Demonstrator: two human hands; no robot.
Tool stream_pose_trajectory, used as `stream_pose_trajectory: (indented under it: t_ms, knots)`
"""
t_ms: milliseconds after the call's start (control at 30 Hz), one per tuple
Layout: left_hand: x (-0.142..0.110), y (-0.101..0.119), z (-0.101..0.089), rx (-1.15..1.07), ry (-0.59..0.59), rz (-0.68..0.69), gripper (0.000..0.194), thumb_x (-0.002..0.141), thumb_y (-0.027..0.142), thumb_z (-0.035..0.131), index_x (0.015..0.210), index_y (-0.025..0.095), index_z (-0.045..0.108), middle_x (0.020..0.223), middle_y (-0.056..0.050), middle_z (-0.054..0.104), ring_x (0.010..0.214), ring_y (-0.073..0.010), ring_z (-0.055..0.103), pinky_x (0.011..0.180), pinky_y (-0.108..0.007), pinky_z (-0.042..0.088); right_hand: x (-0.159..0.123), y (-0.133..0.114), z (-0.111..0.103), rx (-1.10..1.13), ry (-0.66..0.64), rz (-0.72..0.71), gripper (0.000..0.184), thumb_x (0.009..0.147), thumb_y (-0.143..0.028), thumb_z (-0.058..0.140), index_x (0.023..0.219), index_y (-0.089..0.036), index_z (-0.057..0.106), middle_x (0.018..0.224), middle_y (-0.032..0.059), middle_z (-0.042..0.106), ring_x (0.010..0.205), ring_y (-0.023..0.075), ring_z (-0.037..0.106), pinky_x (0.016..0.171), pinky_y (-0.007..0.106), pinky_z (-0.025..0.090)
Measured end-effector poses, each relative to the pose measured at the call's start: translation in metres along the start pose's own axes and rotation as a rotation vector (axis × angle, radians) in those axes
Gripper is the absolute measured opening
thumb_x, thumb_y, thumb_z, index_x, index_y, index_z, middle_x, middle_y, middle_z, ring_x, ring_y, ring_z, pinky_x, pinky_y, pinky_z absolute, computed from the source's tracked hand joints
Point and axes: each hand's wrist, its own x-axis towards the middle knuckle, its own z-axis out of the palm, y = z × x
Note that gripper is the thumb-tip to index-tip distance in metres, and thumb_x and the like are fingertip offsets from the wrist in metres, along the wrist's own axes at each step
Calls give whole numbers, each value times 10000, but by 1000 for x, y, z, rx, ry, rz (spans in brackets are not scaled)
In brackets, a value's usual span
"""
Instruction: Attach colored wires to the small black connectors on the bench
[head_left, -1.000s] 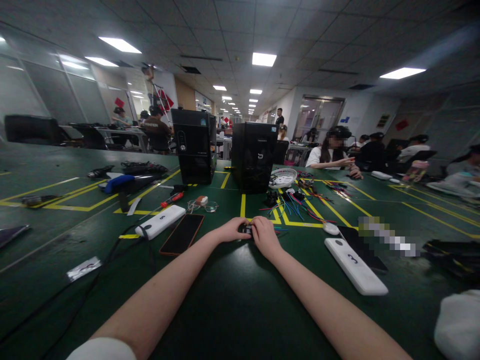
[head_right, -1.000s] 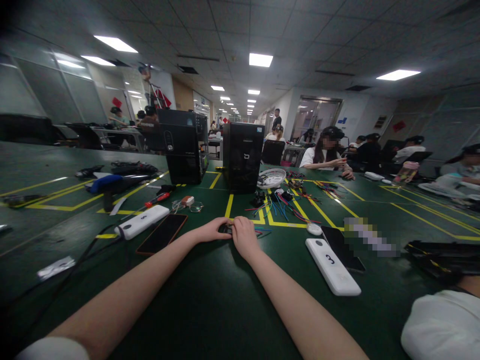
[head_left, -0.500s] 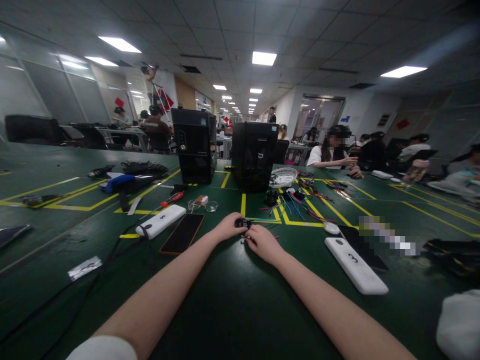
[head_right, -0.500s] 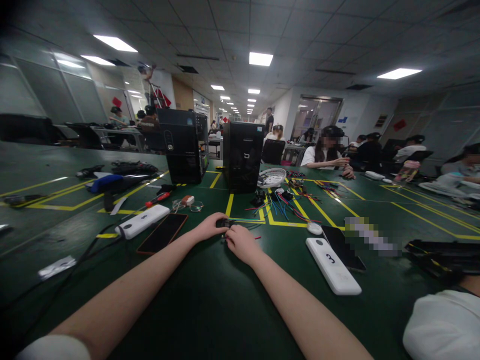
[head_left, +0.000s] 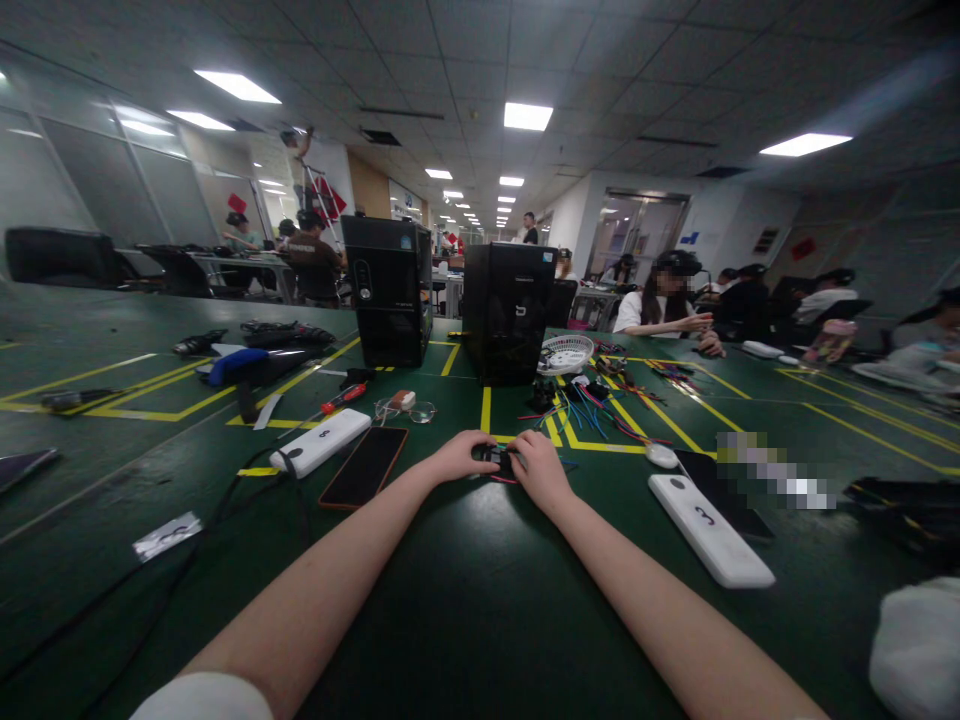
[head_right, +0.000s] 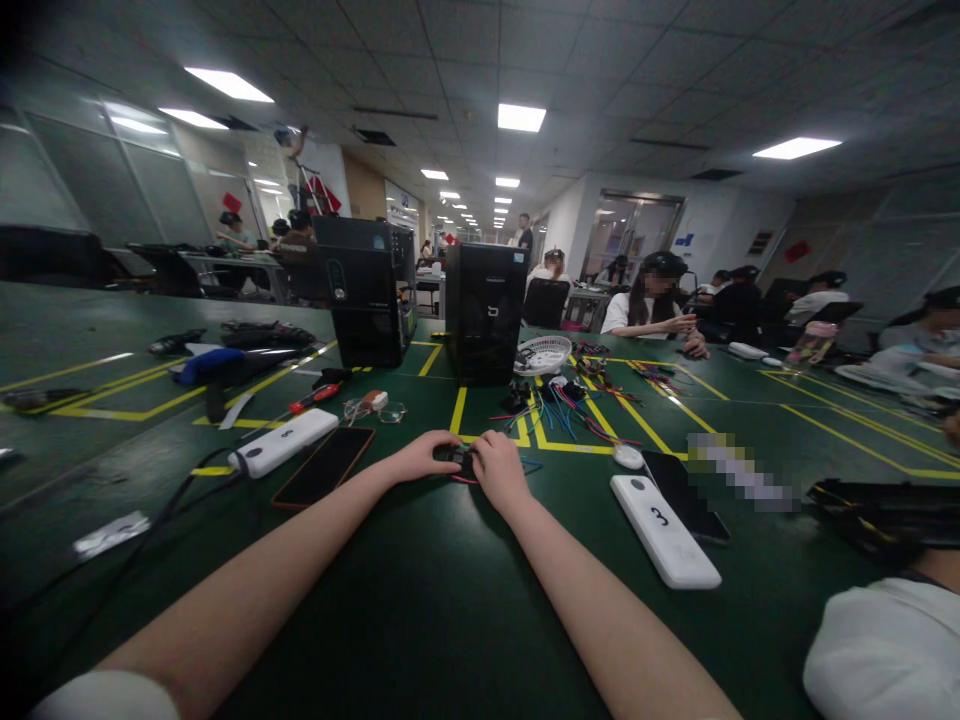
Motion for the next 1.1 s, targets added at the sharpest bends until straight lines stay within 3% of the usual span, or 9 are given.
stream_pose_trajectory:
  t_ms: [300,633,867,1000,1100]
  knots:
    - [1,3,-1,-12,-23,2,400,649,363,690,986,161,621,960,-62,623,901,-220,552,818,-315,409,1,-1,2,10,-8,-36,115,794,-119,471,836,-180,560,851,55,515,818,184,444,729,309,388]
    - [1,3,0,34,-24,20,390,667,400,666,966,156,614,961,-69,618,895,-223,550,812,-315,403,1,-2,6,119,23,19,137,799,-91,410,808,-176,518,843,56,504,828,189,453,752,326,401]
    - [-1,5,-3,34,-15,-11,407,663,406,663,983,160,608,979,-75,609,916,-237,540,820,-332,398,3,0,3,176,135,100,129,798,-101,392,818,-173,498,838,57,484,820,182,452,753,317,396]
    - [0,4,-1,37,-8,-9,388,668,387,660,978,157,614,961,-68,619,894,-226,552,814,-323,406,2,-4,-2,145,87,41,96,799,-132,429,813,-177,513,833,53,504,821,183,458,744,320,389]
    - [1,2,1,30,3,-9,365,673,350,655,975,149,617,955,-66,625,884,-217,560,812,-314,413,-1,-13,-6,113,-25,-96,66,788,-147,476,807,-179,531,831,50,527,818,180,464,744,317,385]
